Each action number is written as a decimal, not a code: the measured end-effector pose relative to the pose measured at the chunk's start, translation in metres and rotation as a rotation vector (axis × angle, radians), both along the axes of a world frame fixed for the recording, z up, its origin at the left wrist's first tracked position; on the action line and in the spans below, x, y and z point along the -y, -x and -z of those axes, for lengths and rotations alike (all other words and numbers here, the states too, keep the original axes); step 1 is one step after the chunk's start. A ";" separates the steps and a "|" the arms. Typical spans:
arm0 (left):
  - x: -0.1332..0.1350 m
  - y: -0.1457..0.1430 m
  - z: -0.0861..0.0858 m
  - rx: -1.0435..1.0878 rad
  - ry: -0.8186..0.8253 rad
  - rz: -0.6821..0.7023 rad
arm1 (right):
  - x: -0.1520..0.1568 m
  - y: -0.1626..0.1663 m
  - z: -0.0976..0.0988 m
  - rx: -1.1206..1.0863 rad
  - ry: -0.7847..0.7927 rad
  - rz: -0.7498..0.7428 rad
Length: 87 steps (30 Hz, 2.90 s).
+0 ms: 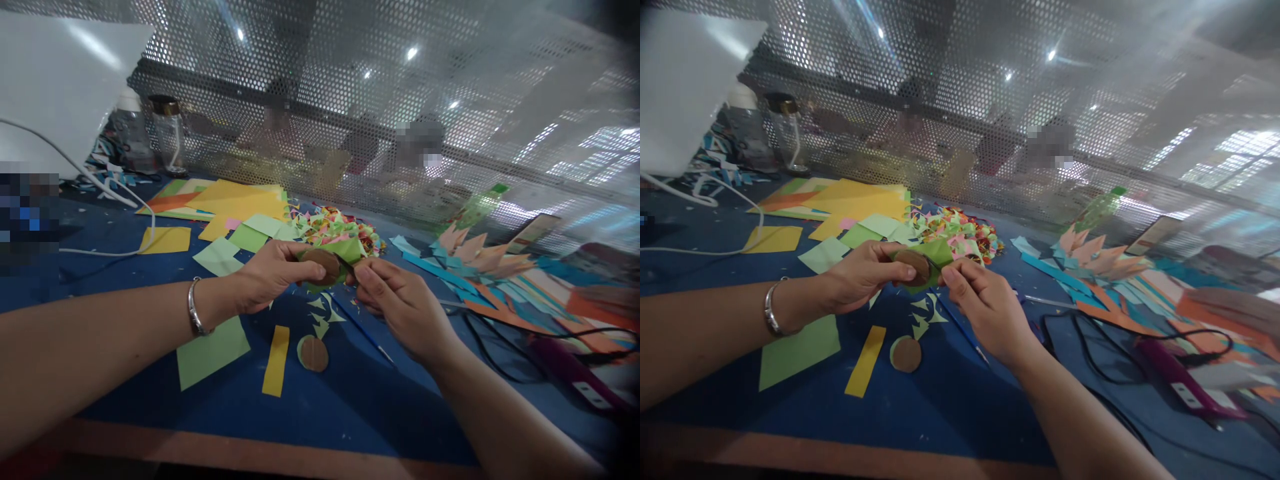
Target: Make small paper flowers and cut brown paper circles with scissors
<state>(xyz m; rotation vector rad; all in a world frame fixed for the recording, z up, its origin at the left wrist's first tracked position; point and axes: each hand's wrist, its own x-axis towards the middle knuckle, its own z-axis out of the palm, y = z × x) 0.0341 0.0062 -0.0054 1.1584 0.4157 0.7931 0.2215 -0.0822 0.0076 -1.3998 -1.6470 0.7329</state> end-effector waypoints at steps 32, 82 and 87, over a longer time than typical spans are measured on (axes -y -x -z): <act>-0.004 0.006 -0.001 -0.215 -0.264 0.005 | -0.001 -0.003 -0.001 0.147 -0.039 -0.014; -0.014 0.010 0.003 -0.286 -0.341 0.185 | 0.000 0.000 -0.003 0.402 -0.128 -0.030; -0.013 0.010 0.002 -0.274 -0.301 0.194 | 0.000 0.001 -0.004 0.395 -0.128 -0.033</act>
